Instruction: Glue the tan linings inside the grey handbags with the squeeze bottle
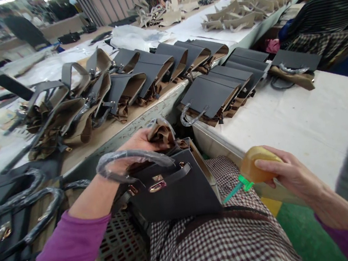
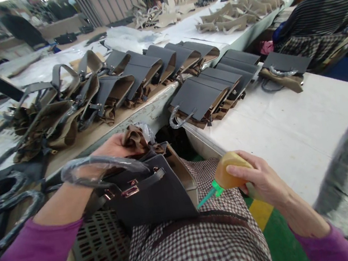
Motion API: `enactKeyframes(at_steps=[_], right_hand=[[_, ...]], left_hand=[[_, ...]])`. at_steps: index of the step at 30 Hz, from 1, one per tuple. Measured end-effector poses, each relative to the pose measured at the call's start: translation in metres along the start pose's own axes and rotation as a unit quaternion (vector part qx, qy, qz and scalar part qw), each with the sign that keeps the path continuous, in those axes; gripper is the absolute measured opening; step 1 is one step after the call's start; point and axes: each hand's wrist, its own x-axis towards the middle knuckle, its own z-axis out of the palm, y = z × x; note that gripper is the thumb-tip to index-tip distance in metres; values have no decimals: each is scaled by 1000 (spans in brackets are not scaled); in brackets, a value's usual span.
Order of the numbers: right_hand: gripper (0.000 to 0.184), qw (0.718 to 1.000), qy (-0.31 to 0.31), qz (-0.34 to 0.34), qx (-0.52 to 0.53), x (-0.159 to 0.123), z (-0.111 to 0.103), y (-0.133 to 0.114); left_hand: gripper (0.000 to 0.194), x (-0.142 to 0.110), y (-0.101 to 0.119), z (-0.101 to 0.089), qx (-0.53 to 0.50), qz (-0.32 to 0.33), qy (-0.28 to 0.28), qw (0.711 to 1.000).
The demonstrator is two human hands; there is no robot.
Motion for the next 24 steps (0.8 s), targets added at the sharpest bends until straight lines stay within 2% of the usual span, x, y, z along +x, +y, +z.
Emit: enactKeyframes(at_steps=[4,8,15,20,24], right_hand=[[41,990,121,-68,-11,-1,-10,21],[54,974,196,-80,-85,3,-10,46],[63,948,195,-156,-198,30,17,74],[63,938,171,-195,-230,49,26,76],[66,937,144,-198,-248,58,32,74]], left_hand=[[17,-22,9,4,56,32,-4,998],[12,-49,-5,19,176,57,32,982],[5,-73,-17,36,226,96,39,969],[2,-80,-17,39,218,136,26,966],[13,-83,-20,42,225,159,24,961]])
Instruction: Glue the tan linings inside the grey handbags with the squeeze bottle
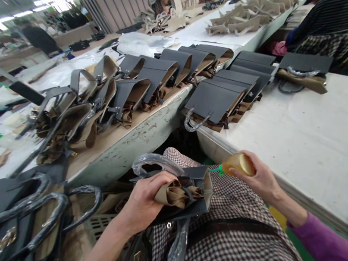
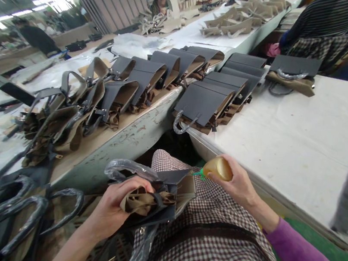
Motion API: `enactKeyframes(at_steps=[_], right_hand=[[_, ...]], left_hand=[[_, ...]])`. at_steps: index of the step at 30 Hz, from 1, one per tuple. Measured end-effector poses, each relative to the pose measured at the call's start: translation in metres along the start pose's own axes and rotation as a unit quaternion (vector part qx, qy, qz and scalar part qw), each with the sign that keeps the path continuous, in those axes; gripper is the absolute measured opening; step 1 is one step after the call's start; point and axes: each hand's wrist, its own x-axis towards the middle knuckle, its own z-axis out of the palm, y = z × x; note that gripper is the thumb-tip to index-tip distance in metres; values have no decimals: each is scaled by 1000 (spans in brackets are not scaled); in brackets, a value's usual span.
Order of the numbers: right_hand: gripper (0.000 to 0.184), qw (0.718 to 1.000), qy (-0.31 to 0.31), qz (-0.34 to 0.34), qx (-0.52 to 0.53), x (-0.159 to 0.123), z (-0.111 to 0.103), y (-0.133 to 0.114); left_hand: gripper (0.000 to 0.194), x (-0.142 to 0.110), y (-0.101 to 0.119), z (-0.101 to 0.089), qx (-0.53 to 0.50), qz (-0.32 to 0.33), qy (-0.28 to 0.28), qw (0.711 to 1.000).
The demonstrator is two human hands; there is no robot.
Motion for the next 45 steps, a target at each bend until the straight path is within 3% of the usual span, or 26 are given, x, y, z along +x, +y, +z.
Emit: enactKeyframes(at_steps=[17,24,34,40,45], right_hand=[[53,993,-106,37,24,-5,-9,-6],[65,999,-15,45,16,-5,-1,8],[55,991,-76,89,66,-8,-5,5],[58,980,-44,157,118,-15,-13,-6],[57,976,-44,171,126,-21,-16,-11]], left_hand=[[22,-3,-2,6,0,26,-13,1000],[25,-8,-4,11,-1,83,7,997],[22,-16,0,17,0,96,19,995],[36,-25,2,17,14,86,28,996],[34,-39,6,24,29,99,24,994]])
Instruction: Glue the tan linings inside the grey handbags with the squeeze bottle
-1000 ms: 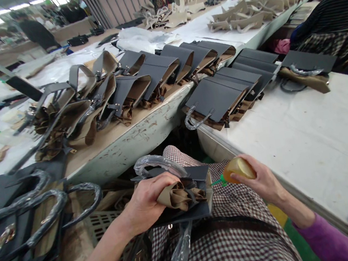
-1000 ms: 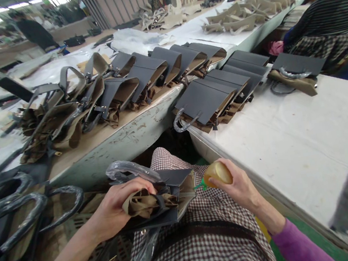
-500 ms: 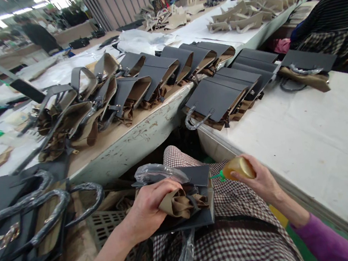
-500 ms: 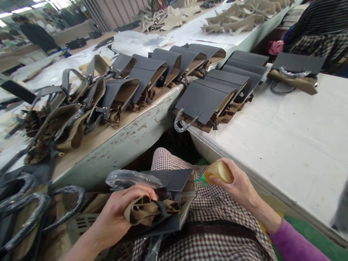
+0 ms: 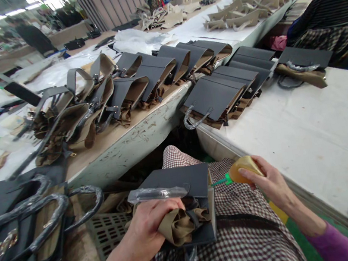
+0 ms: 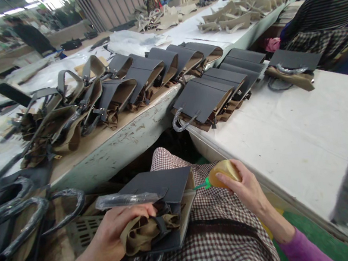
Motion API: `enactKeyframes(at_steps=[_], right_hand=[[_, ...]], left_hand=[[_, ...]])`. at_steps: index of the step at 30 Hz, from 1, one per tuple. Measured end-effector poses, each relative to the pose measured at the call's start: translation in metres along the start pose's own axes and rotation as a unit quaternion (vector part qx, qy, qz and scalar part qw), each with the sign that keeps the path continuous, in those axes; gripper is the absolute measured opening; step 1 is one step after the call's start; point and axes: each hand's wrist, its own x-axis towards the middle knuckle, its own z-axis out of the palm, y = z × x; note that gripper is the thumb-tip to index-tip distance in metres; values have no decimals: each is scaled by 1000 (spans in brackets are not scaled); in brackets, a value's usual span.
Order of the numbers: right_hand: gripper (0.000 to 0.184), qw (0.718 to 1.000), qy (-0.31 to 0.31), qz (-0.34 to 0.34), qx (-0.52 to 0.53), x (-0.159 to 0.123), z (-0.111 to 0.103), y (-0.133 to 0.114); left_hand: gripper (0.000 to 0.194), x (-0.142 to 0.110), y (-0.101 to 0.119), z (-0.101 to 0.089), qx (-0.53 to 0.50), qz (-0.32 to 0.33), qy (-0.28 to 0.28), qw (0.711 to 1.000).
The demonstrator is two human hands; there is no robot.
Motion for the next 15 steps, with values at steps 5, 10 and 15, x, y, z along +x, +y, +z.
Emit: enactKeyframes(at_steps=[5,10,15], right_hand=[[56,997,-6,-20,-78,3,4,0],[53,990,12,-60,-124,4,9,-1],[53,986,52,-91,-126,1,9,3]], left_hand=[[32,-6,6,3,18,-4,-11,1000],[32,-7,6,4,10,8,-15,1000],[41,-11,3,7,2,1,-13,1000]])
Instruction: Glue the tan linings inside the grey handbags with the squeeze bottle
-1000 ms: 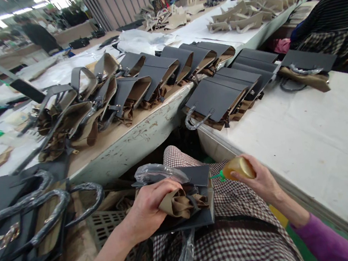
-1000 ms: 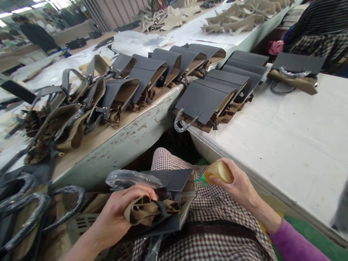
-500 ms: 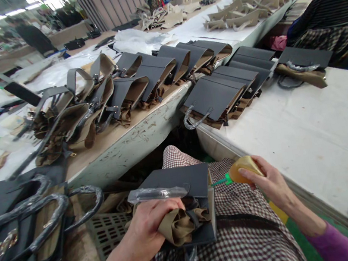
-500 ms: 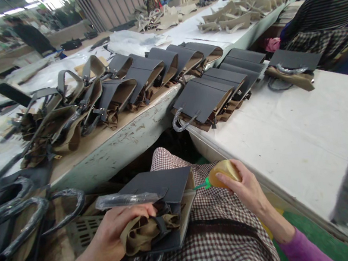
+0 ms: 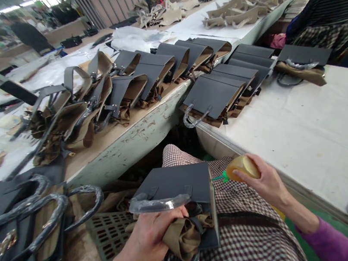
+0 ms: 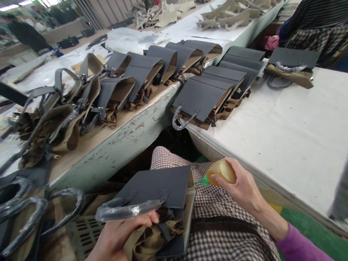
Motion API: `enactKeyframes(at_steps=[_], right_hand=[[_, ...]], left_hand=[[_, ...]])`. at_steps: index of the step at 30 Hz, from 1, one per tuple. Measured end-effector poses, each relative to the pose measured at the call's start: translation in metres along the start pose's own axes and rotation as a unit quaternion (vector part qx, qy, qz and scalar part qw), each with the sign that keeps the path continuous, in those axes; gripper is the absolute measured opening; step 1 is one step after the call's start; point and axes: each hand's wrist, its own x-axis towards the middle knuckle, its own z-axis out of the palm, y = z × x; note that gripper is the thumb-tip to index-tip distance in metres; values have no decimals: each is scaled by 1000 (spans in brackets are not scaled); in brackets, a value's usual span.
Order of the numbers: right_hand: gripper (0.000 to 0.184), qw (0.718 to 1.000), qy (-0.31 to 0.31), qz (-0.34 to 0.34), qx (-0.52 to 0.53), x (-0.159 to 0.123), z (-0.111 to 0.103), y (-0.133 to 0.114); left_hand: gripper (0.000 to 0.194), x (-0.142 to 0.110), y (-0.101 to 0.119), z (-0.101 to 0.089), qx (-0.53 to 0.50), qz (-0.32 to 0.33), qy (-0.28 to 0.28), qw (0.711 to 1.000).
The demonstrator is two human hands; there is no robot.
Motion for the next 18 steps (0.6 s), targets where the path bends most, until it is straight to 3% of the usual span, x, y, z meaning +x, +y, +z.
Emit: enactKeyframes(at_steps=[9,13,18], right_hand=[[55,997,-52,51,8,2,1,-7],[56,984,-89,134,77,6,-2,-10],[51,971,-101,159,145,9,-4,-6]], left_hand=[[39,-1,1,0,-2,-6,-11,1000],[39,1,1,1,-1,7,-5,1000],[39,2,0,1,6,7,-4,1000]])
